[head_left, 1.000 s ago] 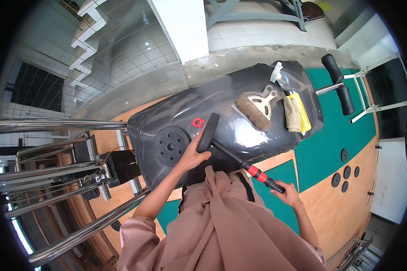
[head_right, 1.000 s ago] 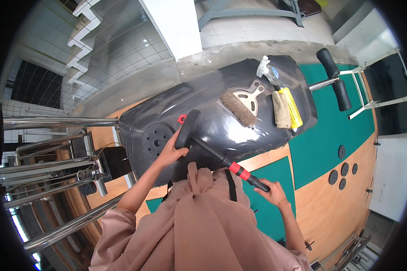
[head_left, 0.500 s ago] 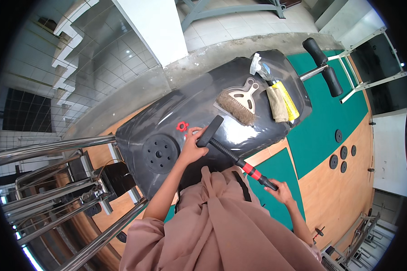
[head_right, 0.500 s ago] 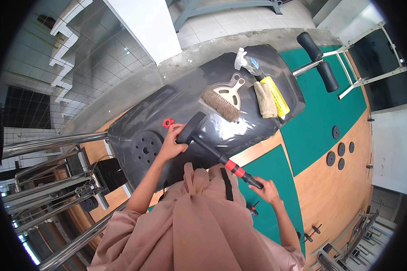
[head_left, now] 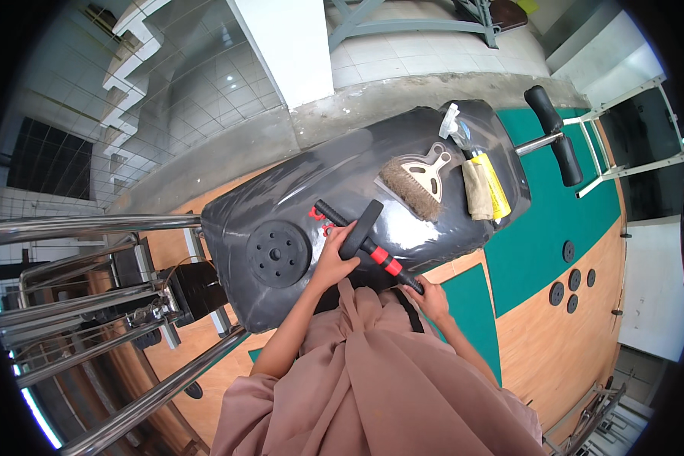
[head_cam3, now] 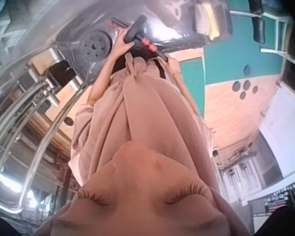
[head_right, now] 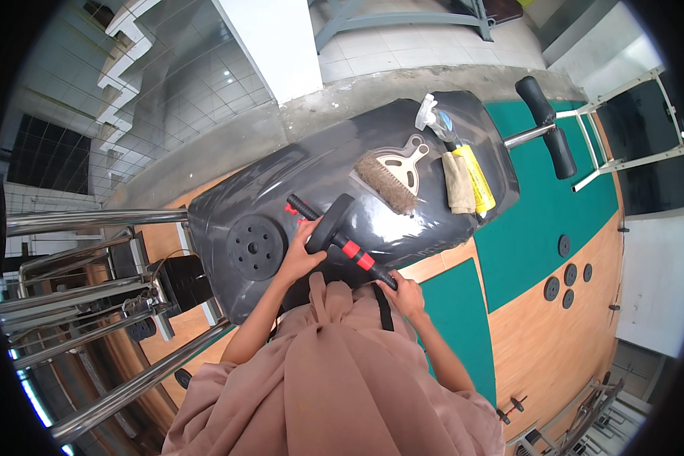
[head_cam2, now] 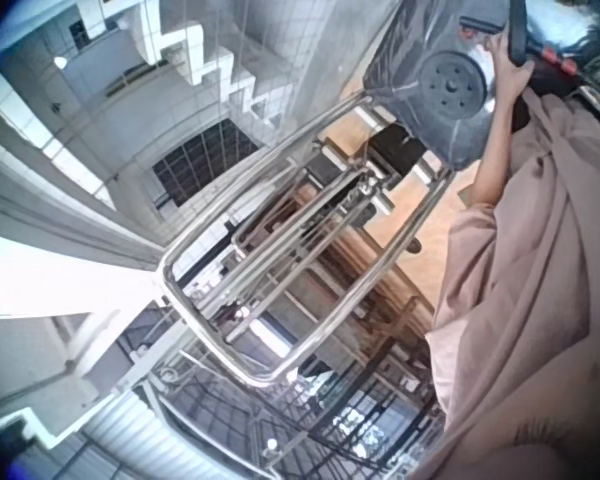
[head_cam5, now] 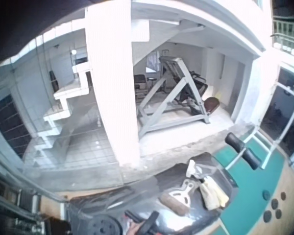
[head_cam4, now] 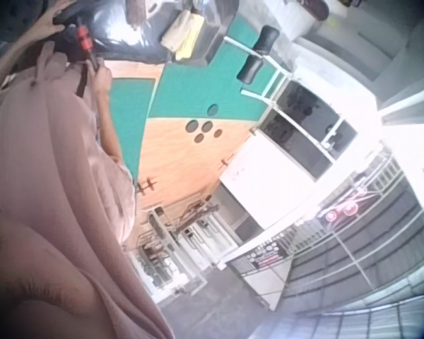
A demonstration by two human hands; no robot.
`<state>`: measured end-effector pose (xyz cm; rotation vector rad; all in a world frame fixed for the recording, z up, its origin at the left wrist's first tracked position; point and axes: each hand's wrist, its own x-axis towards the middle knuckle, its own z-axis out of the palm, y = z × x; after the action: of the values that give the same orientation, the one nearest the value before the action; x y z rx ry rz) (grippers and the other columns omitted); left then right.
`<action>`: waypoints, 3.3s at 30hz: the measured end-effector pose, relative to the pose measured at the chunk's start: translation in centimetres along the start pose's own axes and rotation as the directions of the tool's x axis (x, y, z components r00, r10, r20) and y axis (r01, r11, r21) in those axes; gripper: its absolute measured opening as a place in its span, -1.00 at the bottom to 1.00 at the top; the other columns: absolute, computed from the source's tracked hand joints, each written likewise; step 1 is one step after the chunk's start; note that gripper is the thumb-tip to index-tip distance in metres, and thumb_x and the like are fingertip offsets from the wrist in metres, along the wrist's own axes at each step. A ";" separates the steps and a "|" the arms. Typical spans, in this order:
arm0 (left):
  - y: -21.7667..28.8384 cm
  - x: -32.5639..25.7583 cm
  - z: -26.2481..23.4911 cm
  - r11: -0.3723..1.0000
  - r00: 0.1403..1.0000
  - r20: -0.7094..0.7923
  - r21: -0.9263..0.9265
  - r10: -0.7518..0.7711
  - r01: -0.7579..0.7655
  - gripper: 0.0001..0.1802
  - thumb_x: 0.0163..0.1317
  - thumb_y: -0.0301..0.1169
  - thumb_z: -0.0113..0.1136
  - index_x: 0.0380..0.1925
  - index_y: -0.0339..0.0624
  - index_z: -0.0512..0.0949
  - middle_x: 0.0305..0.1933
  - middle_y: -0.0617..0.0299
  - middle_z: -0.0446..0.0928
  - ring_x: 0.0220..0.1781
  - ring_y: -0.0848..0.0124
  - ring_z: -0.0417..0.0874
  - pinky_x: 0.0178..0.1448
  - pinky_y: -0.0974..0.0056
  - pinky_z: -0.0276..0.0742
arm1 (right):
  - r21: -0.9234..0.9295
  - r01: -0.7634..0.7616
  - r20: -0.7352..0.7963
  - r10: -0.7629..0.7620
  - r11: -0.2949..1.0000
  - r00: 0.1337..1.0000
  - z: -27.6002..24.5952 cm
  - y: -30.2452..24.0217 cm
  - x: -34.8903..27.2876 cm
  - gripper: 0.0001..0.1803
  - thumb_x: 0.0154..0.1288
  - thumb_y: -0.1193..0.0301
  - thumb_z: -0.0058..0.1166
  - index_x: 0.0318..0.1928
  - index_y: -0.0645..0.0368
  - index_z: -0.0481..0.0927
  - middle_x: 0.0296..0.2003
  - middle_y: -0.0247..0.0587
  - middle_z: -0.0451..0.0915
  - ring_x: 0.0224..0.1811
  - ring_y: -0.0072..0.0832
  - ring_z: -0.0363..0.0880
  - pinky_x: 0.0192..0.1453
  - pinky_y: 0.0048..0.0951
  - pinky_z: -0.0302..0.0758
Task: The person walks to a weight bench, sprays and wipes a weight plate with a cloth, then assembles a dumbbell by sliding the plate onto a bar and securing it with red collars. The person repeats the process for the second side of the dumbbell.
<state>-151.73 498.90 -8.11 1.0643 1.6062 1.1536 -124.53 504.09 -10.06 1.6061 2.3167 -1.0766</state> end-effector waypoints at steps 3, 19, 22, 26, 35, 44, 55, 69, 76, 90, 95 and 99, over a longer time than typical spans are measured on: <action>0.1 -1.5 -1.5 0.986 0.988 0.154 -0.164 0.005 0.020 -0.16 -0.09 -0.55 0.19 0.31 -0.10 0.20 0.22 0.13 0.27 0.31 0.28 0.25 0.35 0.25 0.15 | 0.124 0.009 -0.005 -0.009 0.992 1.000 1.8 1.2 0.2 -0.56 0.18 0.01 0.13 -0.15 0.10 0.56 -0.59 -0.02 0.56 -0.44 -0.02 0.59 -0.35 -0.18 0.47; -8.3 6.5 -6.1 0.914 0.965 -0.246 0.406 0.094 0.015 -0.50 -0.02 -0.49 0.26 0.02 -0.11 0.48 -0.04 0.07 0.40 0.01 0.21 0.48 0.11 0.21 0.41 | 0.239 0.012 0.004 -0.013 0.971 1.000 3.9 3.5 0.4 -0.63 0.17 0.07 0.17 -0.24 0.10 0.55 -0.73 -0.06 0.39 -0.68 -0.17 0.37 -0.54 -0.25 0.28; -10.2 7.8 -6.2 0.773 0.995 -0.065 0.634 0.069 -0.013 -0.52 -0.09 -0.43 0.35 -0.06 -0.08 0.56 0.00 0.06 0.42 0.03 0.08 0.47 0.13 0.13 0.42 | 0.235 0.001 0.014 -0.004 0.972 1.000 4.0 3.5 0.4 -0.63 0.17 0.06 0.18 -0.24 0.10 0.55 -0.74 -0.08 0.38 -0.69 -0.20 0.37 -0.55 -0.26 0.29; -10.0 8.1 -7.3 0.912 0.942 -0.335 0.378 -0.029 0.162 -0.62 0.14 -0.31 0.25 -0.02 -0.09 0.54 -0.13 0.13 0.52 -0.11 0.16 0.58 0.07 0.22 0.50 | 0.242 0.009 0.002 -0.009 0.970 1.000 4.2 3.5 0.3 -0.62 0.17 0.05 0.17 -0.21 0.09 0.55 -0.72 -0.09 0.40 -0.68 -0.22 0.39 -0.52 -0.26 0.31; -6.2 6.8 -5.4 0.671 0.866 -0.361 -0.740 -0.346 -0.040 -0.73 0.33 -0.31 0.07 -0.06 -0.13 0.30 -0.07 0.22 0.51 -0.05 0.46 0.55 0.10 0.32 0.45 | 0.221 0.014 0.029 -0.021 0.975 0.999 3.9 3.3 0.6 -0.59 0.18 0.03 0.14 -0.18 0.10 0.54 -0.67 -0.02 0.47 -0.61 -0.10 0.48 -0.47 -0.22 0.38; -7.3 4.9 -5.7 0.908 0.941 -0.336 -0.404 -0.038 -0.108 -0.81 0.30 -0.39 0.11 -0.19 -0.28 0.52 -0.01 0.19 0.46 -0.06 0.50 0.53 0.05 0.41 0.43 | 0.191 0.099 -0.044 -0.092 0.976 0.995 4.4 3.8 0.9 -0.59 0.17 0.03 0.15 -0.18 0.10 0.55 -0.65 0.00 0.52 -0.57 -0.05 0.54 -0.44 -0.19 0.43; -5.9 6.0 -4.8 0.796 0.937 -0.298 -0.604 -0.180 -0.039 -0.87 0.29 -0.44 0.09 -0.43 -0.20 0.42 0.02 0.13 0.38 0.13 0.33 0.49 0.16 0.32 0.42 | 0.218 0.076 -0.017 -0.074 0.973 0.997 4.6 4.1 0.6 -0.66 0.20 0.13 0.16 -0.23 0.15 0.52 -0.64 -0.08 0.45 -0.64 -0.27 0.41 -0.47 -0.31 0.37; -7.6 6.6 -2.6 0.923 0.732 -0.652 -0.375 -0.199 -0.083 -0.81 0.15 -0.35 0.30 -0.40 -0.26 0.60 -0.30 0.31 0.45 -0.35 0.59 0.46 -0.15 0.46 0.41 | 0.131 0.055 -0.050 -0.049 0.990 0.998 3.5 3.2 0.5 -0.56 0.16 -0.02 0.14 -0.16 0.07 0.57 -0.60 0.05 0.54 -0.48 0.00 0.57 -0.39 -0.11 0.45; -7.3 8.4 -2.0 0.947 0.603 -0.764 -0.320 -0.231 -0.042 -0.78 0.10 -0.30 0.35 -0.43 -0.24 0.60 -0.32 0.30 0.46 -0.45 0.62 0.36 -0.34 0.46 0.34 | -0.062 0.040 -0.162 -0.049 0.997 0.986 1.8 0.6 0.0 -0.53 0.17 -0.08 0.07 -0.18 0.04 0.54 -0.60 0.02 0.56 -0.46 0.00 0.58 -0.37 -0.07 0.47; -5.8 9.8 -1.6 0.795 0.690 -0.620 -0.597 -0.374 -0.106 -0.83 0.17 -0.29 0.28 -0.43 -0.10 0.52 -0.36 0.42 0.38 -0.44 0.63 0.34 -0.36 0.46 0.34 | 0.271 0.058 0.063 -0.078 0.961 0.995 2.0 3.2 2.4 -0.54 0.24 0.00 0.06 -0.15 0.16 0.51 -0.63 -0.10 0.48 -0.57 -0.31 0.49 -0.40 -0.33 0.41; -6.2 9.0 -2.5 0.736 0.786 -0.521 -0.664 -0.332 -0.130 -0.86 0.20 -0.30 0.25 -0.39 -0.06 0.50 -0.26 0.38 0.49 -0.27 0.62 0.48 -0.17 0.46 0.42 | 0.411 0.017 0.142 -0.082 0.911 0.987 1.9 2.9 2.4 -0.56 0.26 0.02 0.05 -0.20 0.17 0.50 -0.68 -0.19 0.41 -0.62 -0.43 0.37 -0.44 -0.40 0.36; -6.5 8.1 -4.4 0.853 0.878 -0.449 -0.512 -0.167 -0.099 -0.82 0.20 -0.33 0.25 -0.28 -0.15 0.51 -0.18 0.31 0.51 -0.19 0.57 0.52 -0.08 0.41 0.45 | 0.181 0.100 -0.004 -0.101 0.978 0.995 2.0 2.6 2.0 -0.56 0.23 -0.02 0.05 -0.19 0.12 0.50 -0.65 -0.08 0.49 -0.56 -0.16 0.53 -0.39 -0.23 0.43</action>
<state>-158.99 504.25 -14.87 0.3967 1.5139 1.8037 -123.75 504.81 -13.73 1.5559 2.3804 -1.3480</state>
